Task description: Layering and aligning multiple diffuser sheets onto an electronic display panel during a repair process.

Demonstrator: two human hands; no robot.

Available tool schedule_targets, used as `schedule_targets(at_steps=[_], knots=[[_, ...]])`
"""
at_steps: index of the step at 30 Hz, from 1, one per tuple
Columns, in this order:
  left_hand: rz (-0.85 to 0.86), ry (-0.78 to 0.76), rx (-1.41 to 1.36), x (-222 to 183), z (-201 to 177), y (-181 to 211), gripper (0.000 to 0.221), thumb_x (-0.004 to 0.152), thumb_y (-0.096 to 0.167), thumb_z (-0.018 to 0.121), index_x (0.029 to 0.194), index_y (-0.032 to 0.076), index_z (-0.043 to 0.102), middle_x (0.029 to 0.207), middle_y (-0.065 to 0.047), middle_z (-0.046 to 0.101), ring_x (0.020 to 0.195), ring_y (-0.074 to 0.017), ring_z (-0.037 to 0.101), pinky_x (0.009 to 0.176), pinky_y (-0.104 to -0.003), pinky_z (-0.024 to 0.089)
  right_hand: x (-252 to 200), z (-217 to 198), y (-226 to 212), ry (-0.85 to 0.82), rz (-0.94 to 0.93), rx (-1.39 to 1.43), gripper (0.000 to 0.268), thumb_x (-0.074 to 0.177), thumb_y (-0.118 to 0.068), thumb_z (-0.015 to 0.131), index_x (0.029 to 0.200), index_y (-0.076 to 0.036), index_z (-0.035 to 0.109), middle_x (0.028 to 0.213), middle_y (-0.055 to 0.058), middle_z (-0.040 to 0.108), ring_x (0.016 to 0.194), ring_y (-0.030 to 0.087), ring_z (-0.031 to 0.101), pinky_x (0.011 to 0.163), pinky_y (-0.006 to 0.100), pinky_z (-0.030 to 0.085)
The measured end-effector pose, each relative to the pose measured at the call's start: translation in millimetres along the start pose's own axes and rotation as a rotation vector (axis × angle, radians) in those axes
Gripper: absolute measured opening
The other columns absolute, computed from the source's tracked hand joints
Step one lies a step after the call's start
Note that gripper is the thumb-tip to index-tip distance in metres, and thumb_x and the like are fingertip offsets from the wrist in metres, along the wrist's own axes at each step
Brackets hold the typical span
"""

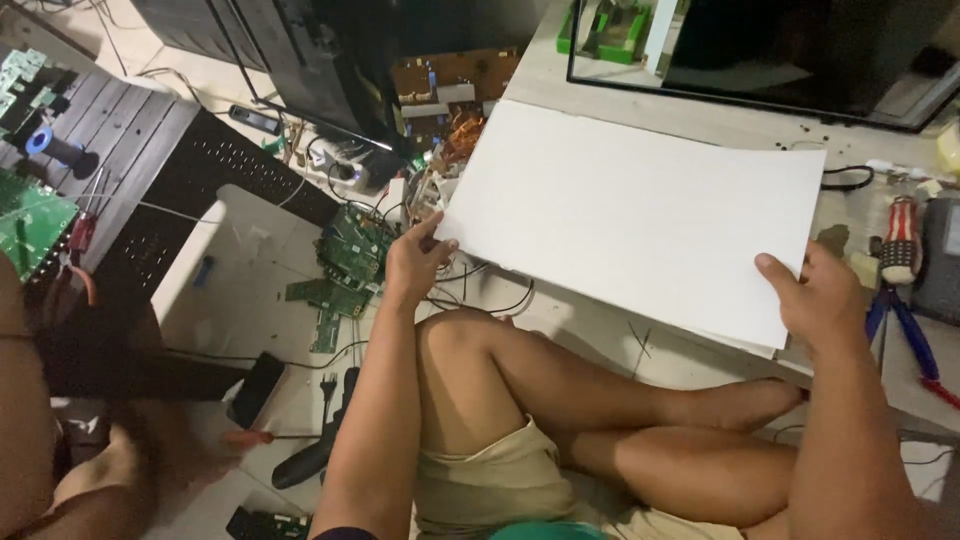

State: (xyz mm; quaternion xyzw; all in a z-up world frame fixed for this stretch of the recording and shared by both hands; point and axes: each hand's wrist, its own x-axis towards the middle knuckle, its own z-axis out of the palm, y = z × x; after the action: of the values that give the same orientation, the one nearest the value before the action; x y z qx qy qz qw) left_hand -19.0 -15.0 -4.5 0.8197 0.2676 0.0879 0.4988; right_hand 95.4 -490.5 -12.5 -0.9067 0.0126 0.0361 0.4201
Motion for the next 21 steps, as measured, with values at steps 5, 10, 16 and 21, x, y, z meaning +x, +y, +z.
schedule_targets(at_steps=[5, 10, 16, 21], knots=[[0.001, 0.042, 0.016, 5, 2, -13, 0.055, 0.087, 0.011, 0.08, 0.139, 0.008, 0.066, 0.093, -0.006, 0.073, 0.067, -0.0115, 0.058, 0.061, -0.025, 0.05, 6, 3, 12, -0.021, 0.018, 0.037, 0.042, 0.104, -0.014, 0.069, 0.137, 0.01, 0.062, 0.107, 0.026, 0.069, 0.084, 0.033, 0.063, 0.072, 0.041, 0.048], [-0.009, 0.057, -0.022, 7, 4, -12, 0.053, 0.086, 0.011, 0.08, 0.138, 0.008, 0.067, 0.103, -0.008, 0.076, 0.069, -0.0108, 0.059, 0.06, -0.024, 0.051, 3, 4, 6, -0.003, 0.047, 0.047, 0.042, 0.102, -0.007, 0.071, 0.139, 0.011, 0.06, 0.107, 0.028, 0.069, 0.083, 0.032, 0.064, 0.069, 0.041, 0.05], [0.08, 0.091, -0.036, 9, 4, -15, 0.05, 0.088, 0.014, 0.081, 0.136, 0.005, 0.069, 0.083, -0.003, 0.066, 0.064, -0.0103, 0.052, 0.056, -0.025, 0.046, 15, 9, 31, -0.016, -0.041, 0.339, 0.037, 0.108, 0.002, 0.063, 0.141, 0.014, 0.054, 0.117, 0.028, 0.065, 0.093, 0.027, 0.063, 0.076, 0.033, 0.051], [0.087, 0.013, -0.458, 52, 22, -91, 0.049, 0.089, -0.012, 0.068, 0.136, 0.0, 0.062, 0.125, -0.015, 0.062, 0.092, -0.0187, 0.061, 0.068, -0.028, 0.053, 26, 21, 52, 0.012, -0.082, 0.247, 0.034, 0.108, 0.003, 0.067, 0.14, 0.007, 0.059, 0.119, 0.019, 0.066, 0.097, 0.025, 0.062, 0.082, 0.037, 0.051]])
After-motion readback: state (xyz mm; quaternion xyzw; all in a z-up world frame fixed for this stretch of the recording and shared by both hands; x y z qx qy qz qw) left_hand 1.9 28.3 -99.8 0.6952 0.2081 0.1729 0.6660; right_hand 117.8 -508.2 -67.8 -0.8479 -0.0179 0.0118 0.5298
